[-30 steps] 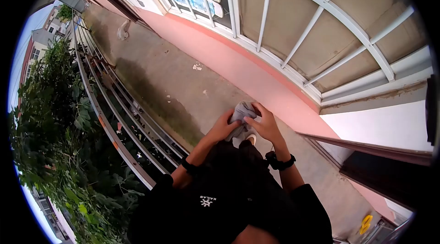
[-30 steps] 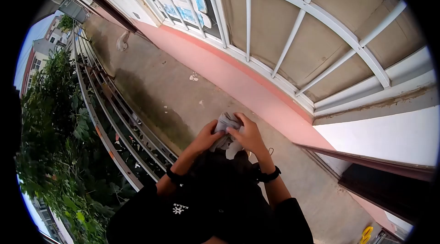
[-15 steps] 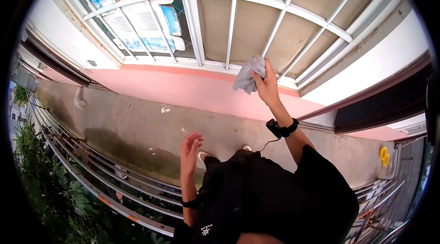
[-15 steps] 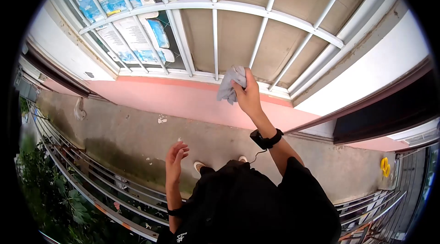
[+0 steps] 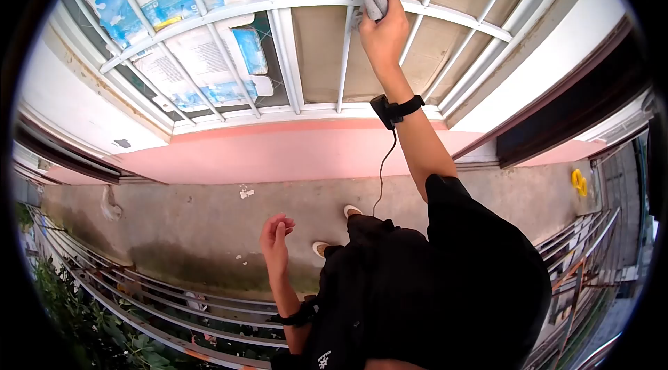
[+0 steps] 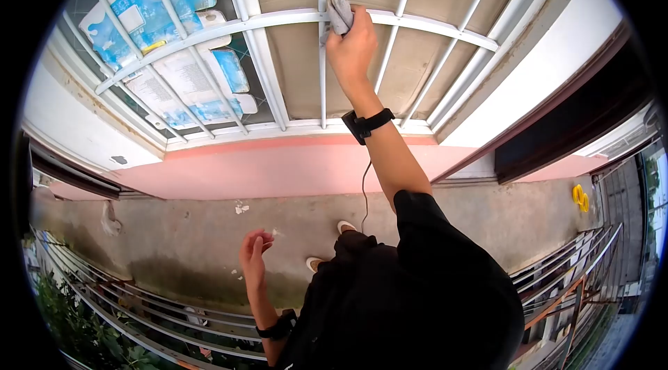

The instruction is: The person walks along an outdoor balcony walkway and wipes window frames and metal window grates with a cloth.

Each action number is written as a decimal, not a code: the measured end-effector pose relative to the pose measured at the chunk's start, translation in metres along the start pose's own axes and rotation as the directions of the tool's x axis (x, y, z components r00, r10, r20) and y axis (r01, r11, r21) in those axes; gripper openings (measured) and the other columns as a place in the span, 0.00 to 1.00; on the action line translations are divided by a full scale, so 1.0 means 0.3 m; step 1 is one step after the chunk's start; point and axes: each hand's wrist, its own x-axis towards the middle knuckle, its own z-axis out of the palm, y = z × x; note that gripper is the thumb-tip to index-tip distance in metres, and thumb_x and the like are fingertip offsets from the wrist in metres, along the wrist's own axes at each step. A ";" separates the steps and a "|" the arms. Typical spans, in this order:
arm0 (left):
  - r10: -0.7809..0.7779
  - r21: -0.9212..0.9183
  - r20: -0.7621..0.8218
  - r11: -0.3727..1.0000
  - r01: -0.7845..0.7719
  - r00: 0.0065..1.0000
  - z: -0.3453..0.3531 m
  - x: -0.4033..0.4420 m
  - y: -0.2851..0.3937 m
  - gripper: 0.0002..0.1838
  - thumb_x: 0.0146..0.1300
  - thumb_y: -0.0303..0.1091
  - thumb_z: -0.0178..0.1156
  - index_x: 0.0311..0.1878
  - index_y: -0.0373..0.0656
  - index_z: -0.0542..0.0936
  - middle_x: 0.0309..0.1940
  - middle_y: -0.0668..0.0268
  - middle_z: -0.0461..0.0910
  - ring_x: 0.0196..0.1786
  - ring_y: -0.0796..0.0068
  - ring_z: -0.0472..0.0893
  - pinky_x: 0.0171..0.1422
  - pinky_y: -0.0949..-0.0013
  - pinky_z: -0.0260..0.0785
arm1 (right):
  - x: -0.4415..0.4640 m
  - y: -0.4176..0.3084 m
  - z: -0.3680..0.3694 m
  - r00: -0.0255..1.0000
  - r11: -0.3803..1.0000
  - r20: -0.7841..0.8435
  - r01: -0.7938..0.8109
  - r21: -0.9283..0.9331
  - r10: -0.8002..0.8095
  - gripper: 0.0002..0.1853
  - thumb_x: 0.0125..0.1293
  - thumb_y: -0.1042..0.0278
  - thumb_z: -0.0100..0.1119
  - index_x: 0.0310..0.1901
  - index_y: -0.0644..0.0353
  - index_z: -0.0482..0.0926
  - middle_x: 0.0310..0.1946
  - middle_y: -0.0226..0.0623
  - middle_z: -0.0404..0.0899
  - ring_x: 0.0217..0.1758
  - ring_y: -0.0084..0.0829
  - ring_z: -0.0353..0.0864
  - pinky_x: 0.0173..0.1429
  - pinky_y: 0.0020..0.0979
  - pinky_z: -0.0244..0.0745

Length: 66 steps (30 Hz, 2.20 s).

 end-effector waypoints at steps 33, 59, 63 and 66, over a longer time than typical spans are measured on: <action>-0.069 -0.046 -0.061 0.997 0.066 0.996 -0.047 0.032 -0.064 0.12 0.78 0.32 0.53 0.56 0.39 0.80 0.42 0.62 0.85 0.46 0.70 0.84 0.56 0.67 0.77 | -0.105 -0.173 0.200 0.958 0.980 0.210 0.200 0.000 -0.196 0.21 0.49 0.83 0.64 0.49 0.62 0.81 0.41 0.46 0.81 0.41 0.51 0.83 0.43 0.47 0.79; -0.115 -0.195 -0.769 0.979 -0.060 0.629 -0.544 -0.326 0.062 0.23 0.77 0.37 0.52 0.71 0.41 0.67 0.65 0.56 0.75 0.64 0.59 0.77 0.70 0.55 0.70 | -1.606 -1.567 0.260 -0.335 0.194 0.184 0.006 0.981 -0.924 0.13 0.59 0.64 0.66 0.44 0.58 0.85 0.40 0.43 0.88 0.46 0.45 0.88 0.45 0.44 0.84; -0.130 -0.193 -0.779 0.981 -0.037 0.613 -0.701 -0.273 -0.008 0.23 0.77 0.37 0.53 0.71 0.41 0.67 0.63 0.55 0.76 0.64 0.59 0.78 0.71 0.55 0.70 | -1.658 -1.406 0.288 -0.392 0.256 0.209 -0.073 0.964 -0.896 0.12 0.59 0.64 0.66 0.43 0.58 0.86 0.40 0.43 0.88 0.46 0.44 0.88 0.45 0.44 0.84; -0.156 -0.214 -0.781 0.977 -0.024 0.604 -0.800 -0.218 -0.030 0.23 0.77 0.37 0.54 0.71 0.41 0.67 0.63 0.55 0.77 0.64 0.59 0.78 0.71 0.55 0.70 | -1.665 -1.357 0.366 -0.429 0.275 0.201 -0.117 0.954 -0.881 0.12 0.59 0.64 0.66 0.43 0.58 0.86 0.39 0.43 0.88 0.46 0.44 0.88 0.45 0.43 0.84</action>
